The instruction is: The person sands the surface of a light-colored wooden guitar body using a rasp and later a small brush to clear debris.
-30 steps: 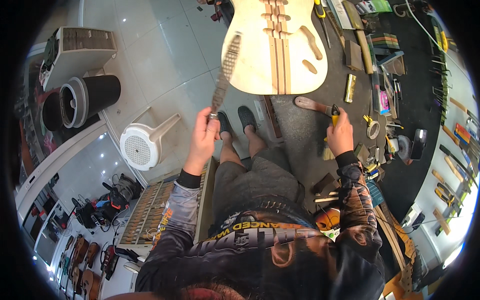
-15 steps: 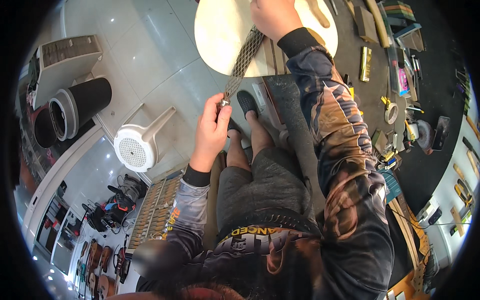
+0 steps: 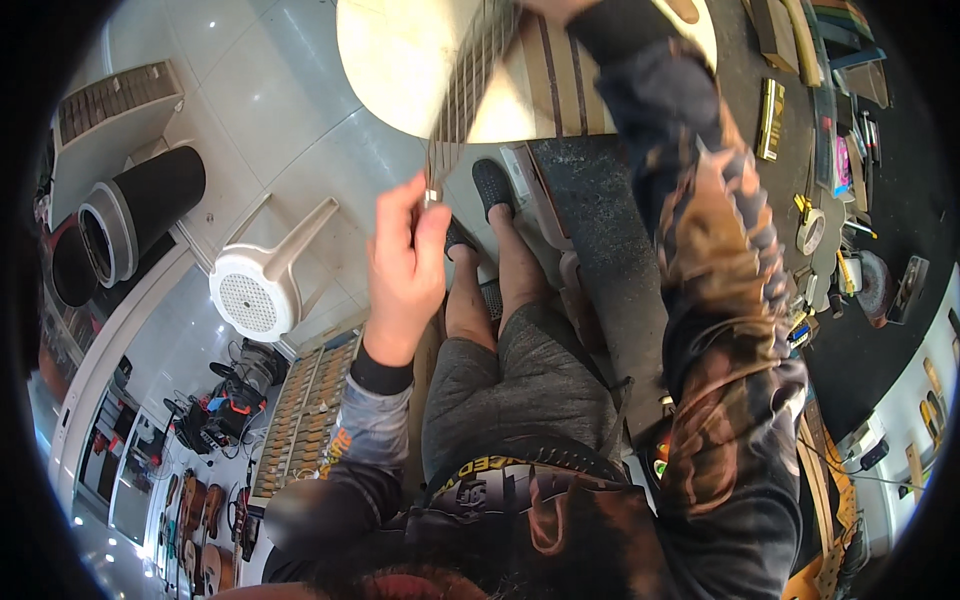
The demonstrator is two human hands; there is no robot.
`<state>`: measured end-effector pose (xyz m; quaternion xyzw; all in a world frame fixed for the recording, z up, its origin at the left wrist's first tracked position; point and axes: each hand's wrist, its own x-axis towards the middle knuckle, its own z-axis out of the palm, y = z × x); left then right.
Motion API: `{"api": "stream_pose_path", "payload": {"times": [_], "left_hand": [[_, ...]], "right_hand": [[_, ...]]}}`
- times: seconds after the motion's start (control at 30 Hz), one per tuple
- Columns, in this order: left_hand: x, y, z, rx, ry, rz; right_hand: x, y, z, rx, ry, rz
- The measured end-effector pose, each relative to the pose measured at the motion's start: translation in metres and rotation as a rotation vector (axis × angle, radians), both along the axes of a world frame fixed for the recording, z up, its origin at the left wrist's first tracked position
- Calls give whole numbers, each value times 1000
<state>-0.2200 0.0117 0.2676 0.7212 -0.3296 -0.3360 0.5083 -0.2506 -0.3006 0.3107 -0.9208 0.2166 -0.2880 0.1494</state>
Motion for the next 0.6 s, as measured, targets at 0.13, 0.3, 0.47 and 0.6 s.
{"api": "stream_pose_path", "payload": {"times": [0.13,0.3,0.47,0.6], "left_hand": [[-9,60,-11,44,-88,-60],[0,2,-5,27,-54,-38],[-15,35,-1,11,-160,-45],[-21,61,-4,50,-161,-89]], "right_hand": [[-12,64,1,146,82,-11],[12,-6,9,-96,-47,49],[-7,27,-6,158,-3,51],[-19,52,4,82,103,30]]}}
